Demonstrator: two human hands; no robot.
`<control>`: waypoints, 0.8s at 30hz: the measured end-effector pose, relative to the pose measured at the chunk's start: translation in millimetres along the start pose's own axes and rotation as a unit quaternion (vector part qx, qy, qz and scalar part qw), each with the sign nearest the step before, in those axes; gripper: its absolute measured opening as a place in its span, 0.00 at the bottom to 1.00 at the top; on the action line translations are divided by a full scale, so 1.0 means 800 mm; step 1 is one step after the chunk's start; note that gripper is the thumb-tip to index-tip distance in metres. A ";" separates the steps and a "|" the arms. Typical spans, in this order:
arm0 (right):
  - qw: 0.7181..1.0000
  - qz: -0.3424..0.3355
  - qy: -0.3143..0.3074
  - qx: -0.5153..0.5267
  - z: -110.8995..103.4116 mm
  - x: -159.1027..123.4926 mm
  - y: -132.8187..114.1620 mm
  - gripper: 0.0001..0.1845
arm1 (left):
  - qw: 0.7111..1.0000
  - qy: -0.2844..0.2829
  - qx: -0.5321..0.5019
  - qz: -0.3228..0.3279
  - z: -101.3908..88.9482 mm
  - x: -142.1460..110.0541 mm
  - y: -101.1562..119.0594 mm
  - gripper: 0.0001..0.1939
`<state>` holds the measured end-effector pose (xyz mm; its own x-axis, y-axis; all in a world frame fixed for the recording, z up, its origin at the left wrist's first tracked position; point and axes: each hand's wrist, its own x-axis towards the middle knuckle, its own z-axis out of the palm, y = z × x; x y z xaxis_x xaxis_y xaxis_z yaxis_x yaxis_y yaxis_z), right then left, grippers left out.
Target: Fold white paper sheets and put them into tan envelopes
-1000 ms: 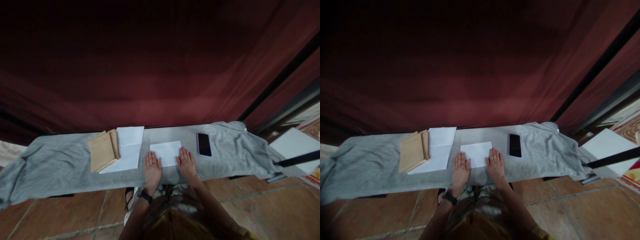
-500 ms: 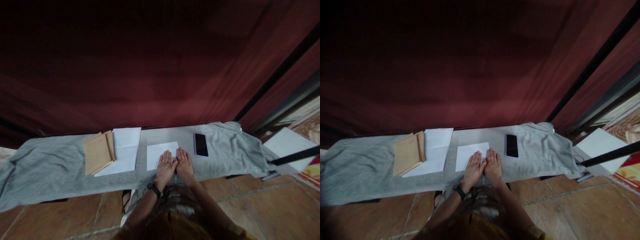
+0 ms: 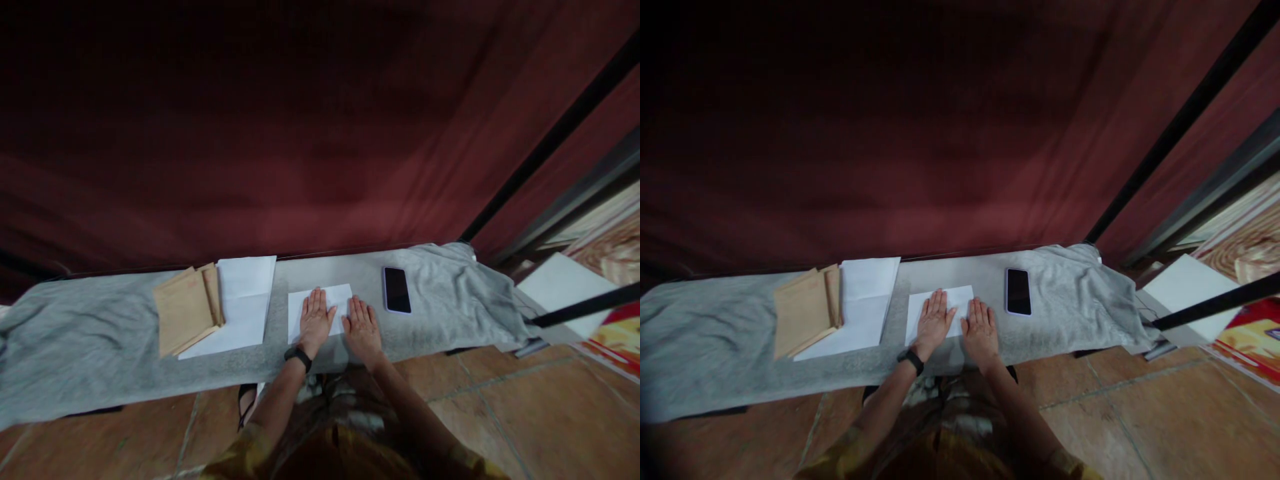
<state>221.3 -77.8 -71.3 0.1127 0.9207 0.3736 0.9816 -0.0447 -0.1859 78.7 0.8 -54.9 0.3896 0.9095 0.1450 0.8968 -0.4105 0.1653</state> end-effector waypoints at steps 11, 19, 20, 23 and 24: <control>1.000 0.008 0.005 0.002 -0.001 -0.002 -0.002 0.29 | 0.999 0.020 0.034 -0.015 -0.012 -0.069 -0.033 0.31; 0.999 0.005 -0.041 0.029 0.009 0.027 -0.047 0.29 | 0.999 0.018 0.043 -0.024 -0.024 -0.081 -0.028 0.29; 0.997 -0.015 -0.056 0.042 0.011 0.032 -0.056 0.29 | 0.999 0.016 0.046 -0.022 -0.025 -0.081 -0.028 0.29; 0.991 -0.056 -0.097 0.073 0.017 0.042 -0.075 0.29 | 0.999 0.009 0.052 -0.011 -0.028 -0.081 -0.028 0.29; 0.990 -0.061 -0.102 0.078 0.019 0.043 -0.078 0.28 | 0.999 0.006 0.053 -0.011 -0.029 -0.081 -0.027 0.29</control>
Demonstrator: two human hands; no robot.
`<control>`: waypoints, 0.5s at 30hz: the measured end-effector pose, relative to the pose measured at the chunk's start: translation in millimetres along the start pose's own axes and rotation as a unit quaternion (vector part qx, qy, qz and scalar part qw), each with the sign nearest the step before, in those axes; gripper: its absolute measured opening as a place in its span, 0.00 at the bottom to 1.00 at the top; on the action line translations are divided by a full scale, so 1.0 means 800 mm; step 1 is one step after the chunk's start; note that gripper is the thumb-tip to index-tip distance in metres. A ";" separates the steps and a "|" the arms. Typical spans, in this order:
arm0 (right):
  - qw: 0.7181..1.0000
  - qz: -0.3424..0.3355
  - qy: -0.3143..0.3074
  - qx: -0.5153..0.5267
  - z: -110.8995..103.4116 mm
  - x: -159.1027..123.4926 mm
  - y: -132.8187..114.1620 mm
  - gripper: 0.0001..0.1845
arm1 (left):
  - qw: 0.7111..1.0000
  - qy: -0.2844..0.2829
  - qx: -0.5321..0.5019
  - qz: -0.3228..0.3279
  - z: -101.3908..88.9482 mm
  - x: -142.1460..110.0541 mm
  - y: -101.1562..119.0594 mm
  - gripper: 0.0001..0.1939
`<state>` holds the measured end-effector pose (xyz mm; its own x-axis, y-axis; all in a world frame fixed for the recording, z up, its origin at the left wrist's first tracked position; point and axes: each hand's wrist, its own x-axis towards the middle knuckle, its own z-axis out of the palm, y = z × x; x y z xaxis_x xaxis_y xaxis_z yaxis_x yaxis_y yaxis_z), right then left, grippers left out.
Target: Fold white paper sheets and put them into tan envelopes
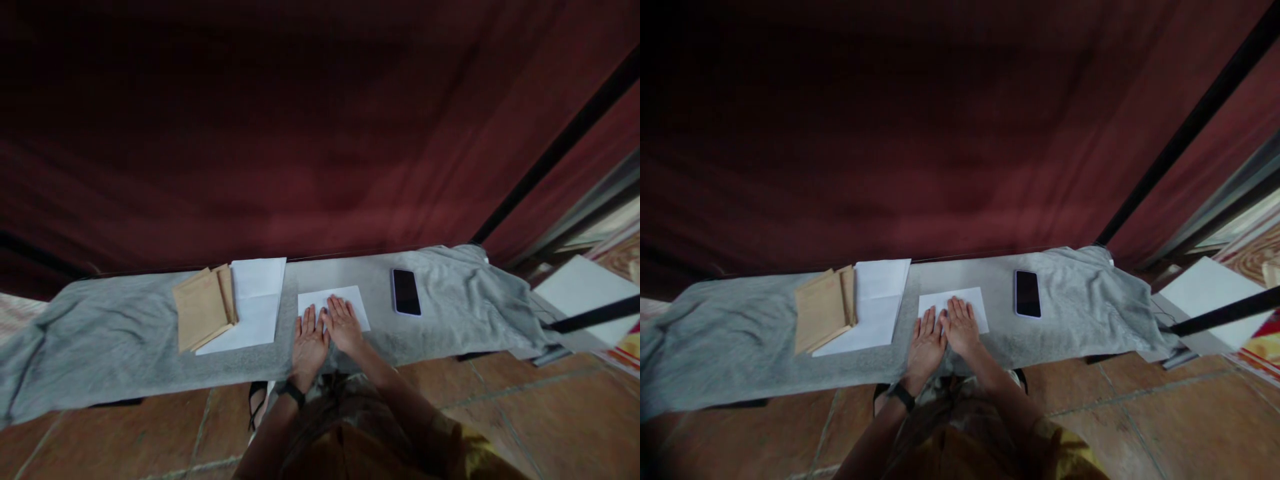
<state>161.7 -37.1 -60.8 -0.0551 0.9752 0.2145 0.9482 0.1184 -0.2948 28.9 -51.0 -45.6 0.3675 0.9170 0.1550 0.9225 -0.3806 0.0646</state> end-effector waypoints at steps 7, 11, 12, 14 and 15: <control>0.998 0.000 0.050 -0.029 0.006 -0.013 0.024 0.29 | 0.999 0.006 -0.028 -0.016 0.002 0.000 0.001 0.29; 0.996 0.014 0.077 -0.054 0.000 -0.027 0.047 0.29 | 0.999 0.016 -0.042 -0.020 0.005 0.000 0.000 0.29; 0.995 0.017 0.082 -0.058 -0.002 -0.030 0.052 0.29 | 0.999 0.019 -0.043 -0.019 0.005 0.000 0.000 0.29; 0.993 0.024 0.095 -0.062 -0.006 -0.037 0.060 0.30 | 0.998 0.027 -0.046 -0.018 0.006 0.000 0.000 0.29; 0.992 0.028 0.102 -0.063 -0.007 -0.041 0.064 0.30 | 0.998 0.030 -0.048 -0.017 0.006 0.000 0.000 0.29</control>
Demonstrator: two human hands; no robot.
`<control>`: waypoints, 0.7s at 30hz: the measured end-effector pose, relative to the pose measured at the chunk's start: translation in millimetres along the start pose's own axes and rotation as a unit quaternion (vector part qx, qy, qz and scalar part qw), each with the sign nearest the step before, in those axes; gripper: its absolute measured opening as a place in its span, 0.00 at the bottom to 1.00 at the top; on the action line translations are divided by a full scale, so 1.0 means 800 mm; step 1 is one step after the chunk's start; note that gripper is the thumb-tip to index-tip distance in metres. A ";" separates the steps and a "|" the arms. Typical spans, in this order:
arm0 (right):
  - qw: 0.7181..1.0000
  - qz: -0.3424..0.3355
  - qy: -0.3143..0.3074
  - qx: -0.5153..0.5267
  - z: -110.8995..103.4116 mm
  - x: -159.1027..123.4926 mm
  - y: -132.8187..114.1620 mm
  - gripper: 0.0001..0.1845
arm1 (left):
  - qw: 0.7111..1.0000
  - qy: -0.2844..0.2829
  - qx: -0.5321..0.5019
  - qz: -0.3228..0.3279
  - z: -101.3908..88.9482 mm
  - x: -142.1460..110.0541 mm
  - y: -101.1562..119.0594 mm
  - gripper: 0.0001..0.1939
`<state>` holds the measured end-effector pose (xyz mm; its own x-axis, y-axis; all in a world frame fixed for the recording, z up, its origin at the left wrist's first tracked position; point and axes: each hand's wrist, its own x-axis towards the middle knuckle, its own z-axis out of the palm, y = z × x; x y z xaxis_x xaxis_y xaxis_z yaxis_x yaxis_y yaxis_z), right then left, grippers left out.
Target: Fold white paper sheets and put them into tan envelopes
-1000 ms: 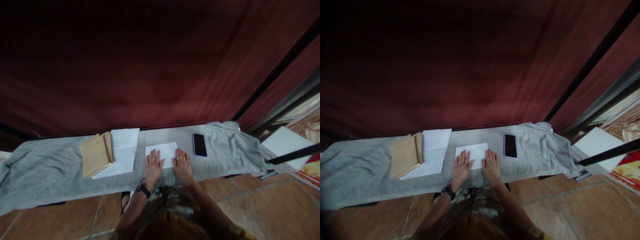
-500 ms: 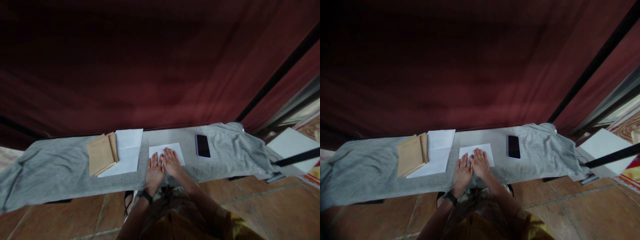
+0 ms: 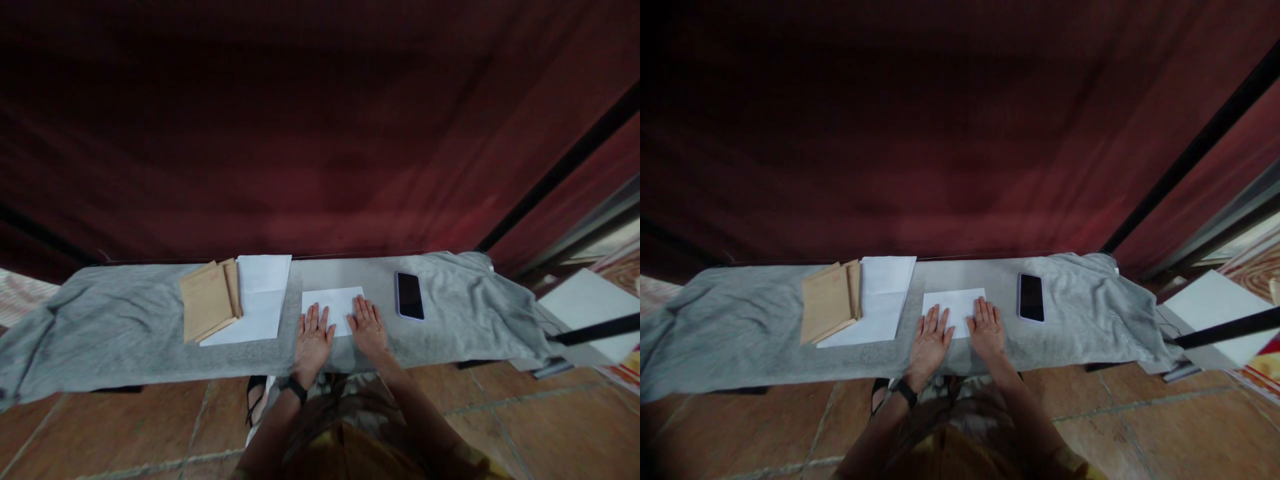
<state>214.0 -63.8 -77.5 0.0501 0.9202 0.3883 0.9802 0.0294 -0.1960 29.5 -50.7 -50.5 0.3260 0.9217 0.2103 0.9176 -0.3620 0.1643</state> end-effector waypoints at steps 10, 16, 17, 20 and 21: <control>0.990 0.123 -0.023 0.058 -0.034 -0.009 0.030 0.24 | 1.000 0.010 -0.019 0.007 -0.003 -0.003 -0.003 0.28; 0.947 0.232 -0.096 0.203 -0.046 0.011 0.026 0.19 | 1.000 0.021 -0.011 0.014 -0.004 -0.004 -0.004 0.28; 0.941 0.241 -0.096 0.217 -0.046 0.014 0.026 0.17 | 1.000 0.023 -0.011 0.017 -0.004 -0.005 -0.005 0.27; 0.931 0.245 -0.096 0.252 -0.043 0.017 0.029 0.12 | 0.999 0.031 -0.018 0.020 -0.004 -0.007 -0.006 0.27; 0.927 0.245 -0.099 0.268 -0.043 0.017 0.030 0.10 | 0.999 0.033 -0.020 0.019 -0.004 -0.008 -0.006 0.27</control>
<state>244.7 -63.8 -46.0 0.3758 0.9263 -0.0275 0.6105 -0.2698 -0.7447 22.6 -55.1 -49.5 0.3443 0.8960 0.2806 0.8943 -0.4039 0.1924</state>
